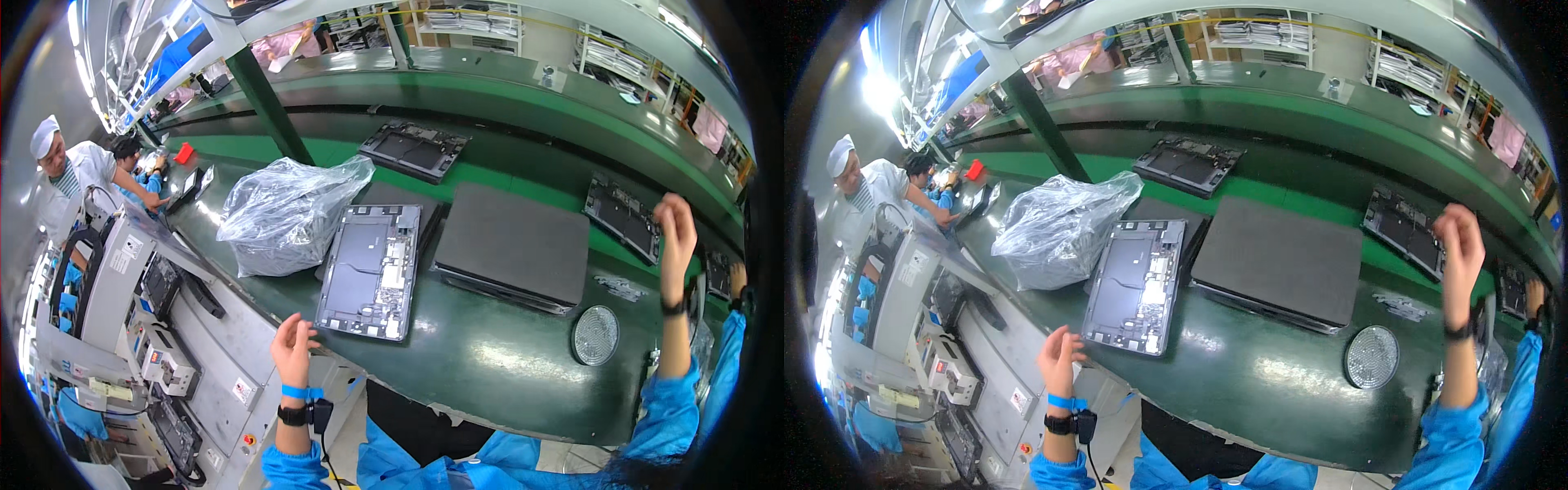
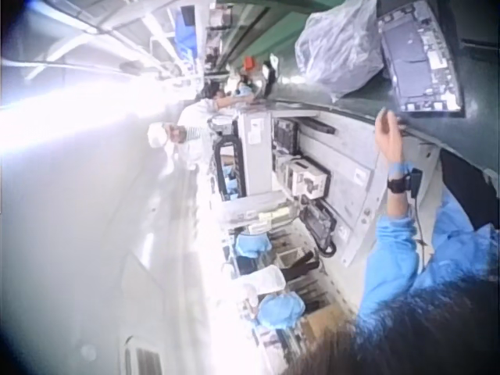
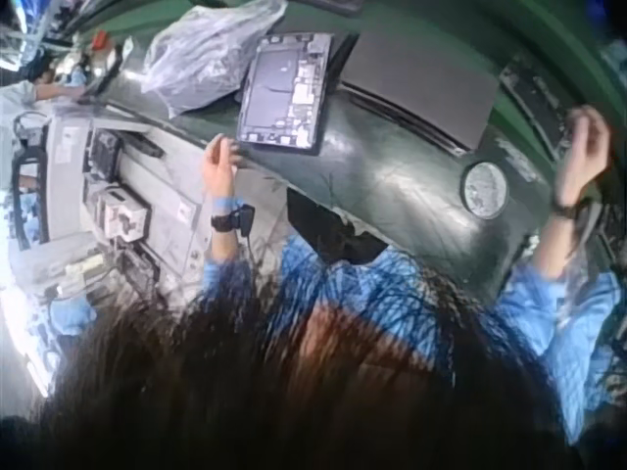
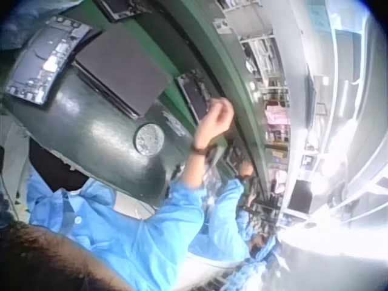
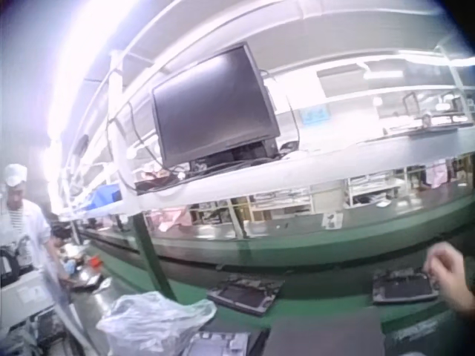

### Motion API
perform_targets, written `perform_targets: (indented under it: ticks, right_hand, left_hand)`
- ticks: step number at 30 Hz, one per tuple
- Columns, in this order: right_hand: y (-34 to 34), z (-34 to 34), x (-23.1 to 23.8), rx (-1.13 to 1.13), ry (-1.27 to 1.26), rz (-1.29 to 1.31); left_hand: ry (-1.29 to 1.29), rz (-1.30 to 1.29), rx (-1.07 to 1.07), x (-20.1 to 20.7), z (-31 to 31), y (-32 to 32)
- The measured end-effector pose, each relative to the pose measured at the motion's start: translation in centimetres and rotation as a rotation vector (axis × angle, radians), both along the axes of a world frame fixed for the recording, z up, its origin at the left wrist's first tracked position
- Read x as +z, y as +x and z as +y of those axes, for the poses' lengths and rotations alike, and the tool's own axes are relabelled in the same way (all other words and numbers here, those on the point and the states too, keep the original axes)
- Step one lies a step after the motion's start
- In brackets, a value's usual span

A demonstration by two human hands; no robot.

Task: Assembling internal components of a laptop or tablet on a factory production line.

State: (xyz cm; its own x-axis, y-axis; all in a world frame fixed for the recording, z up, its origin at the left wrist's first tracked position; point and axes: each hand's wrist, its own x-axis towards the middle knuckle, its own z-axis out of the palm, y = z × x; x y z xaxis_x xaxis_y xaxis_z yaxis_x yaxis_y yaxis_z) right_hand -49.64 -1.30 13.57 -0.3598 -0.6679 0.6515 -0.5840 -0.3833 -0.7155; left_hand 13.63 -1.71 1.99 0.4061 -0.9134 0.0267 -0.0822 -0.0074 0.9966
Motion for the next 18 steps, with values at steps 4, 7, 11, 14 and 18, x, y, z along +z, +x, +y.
perform_targets:
  ticks: [4,7,11,14,18]
  right_hand:
    - [21.0,4.5,-1.5,0.738,0.560,0.176]
    - [29.9,3.0,-9.9,0.892,0.887,-0.292]
    - [36.6,-1.5,-12.9,0.935,0.857,-0.715]
    - [39.2,-2.8,-12.1,0.794,0.792,-0.645]
    - [40.7,-3.4,-12.9,0.452,0.630,-0.372]
  left_hand:
    - [0.268,0.089,-0.152,1.5,-2.5,0.3]
    - [0.164,0.205,-0.346,0.0,-4.6,0.7]
    - [0.047,0.166,-0.321,1.9,-8.0,0.3]
    - [-0.115,-0.153,-0.163,-1.9,-11.4,1.0]
    - [-0.042,-0.129,-0.181,-2.2,-11.5,-1.4]
